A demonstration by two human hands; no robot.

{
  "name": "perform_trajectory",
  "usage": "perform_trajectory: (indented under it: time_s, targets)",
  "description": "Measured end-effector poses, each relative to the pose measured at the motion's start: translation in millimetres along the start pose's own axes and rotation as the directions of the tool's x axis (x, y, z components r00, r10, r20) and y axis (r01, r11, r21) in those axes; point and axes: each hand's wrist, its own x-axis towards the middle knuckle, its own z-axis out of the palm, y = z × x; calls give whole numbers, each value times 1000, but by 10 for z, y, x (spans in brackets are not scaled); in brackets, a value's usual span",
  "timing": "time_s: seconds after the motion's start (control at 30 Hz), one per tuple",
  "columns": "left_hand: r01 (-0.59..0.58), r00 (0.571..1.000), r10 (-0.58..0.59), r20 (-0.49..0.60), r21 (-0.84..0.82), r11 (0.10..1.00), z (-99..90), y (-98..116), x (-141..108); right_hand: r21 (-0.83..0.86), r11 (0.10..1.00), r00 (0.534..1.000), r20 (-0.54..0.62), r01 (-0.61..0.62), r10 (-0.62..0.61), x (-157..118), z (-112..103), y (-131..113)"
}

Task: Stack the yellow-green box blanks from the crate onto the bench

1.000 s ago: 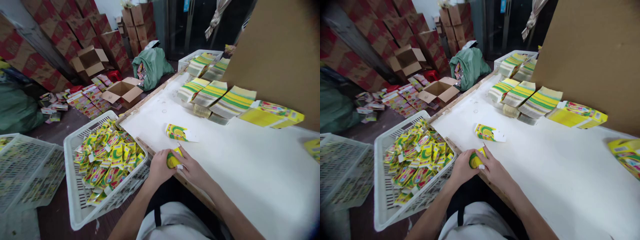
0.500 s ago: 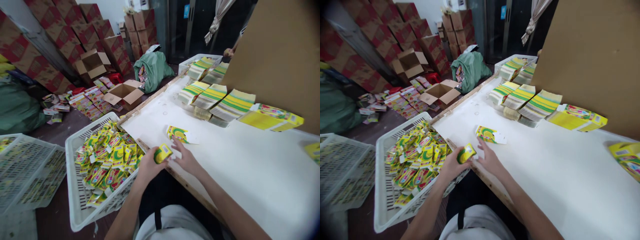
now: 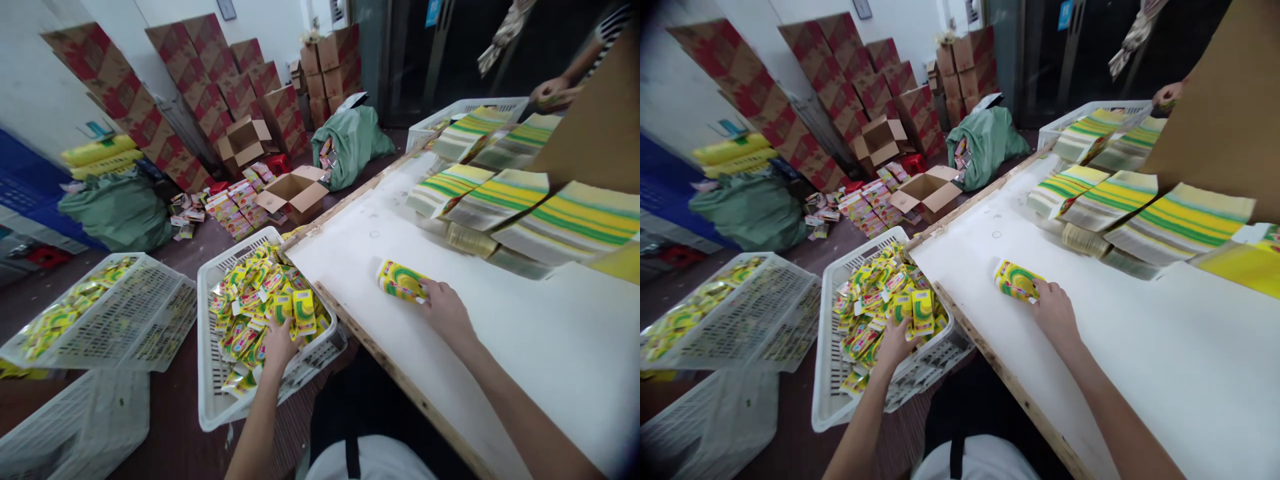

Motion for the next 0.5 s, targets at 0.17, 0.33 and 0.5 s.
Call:
perform_trajectory:
  time_s: [0.17,0.33,0.5]
  targets:
    - [64,993,-59,-98,49,997,-120,-27,-40,31,997,998,-6,-70,70,34,-24,6]
    - [-135,983,144,-114,86,987,56,93,45,94,987,991,27,-131,129,22,0,33]
    - [-75,982,94,-166,117,990,226,-73,330,179,970,986,58,-164,156,33,83,137]
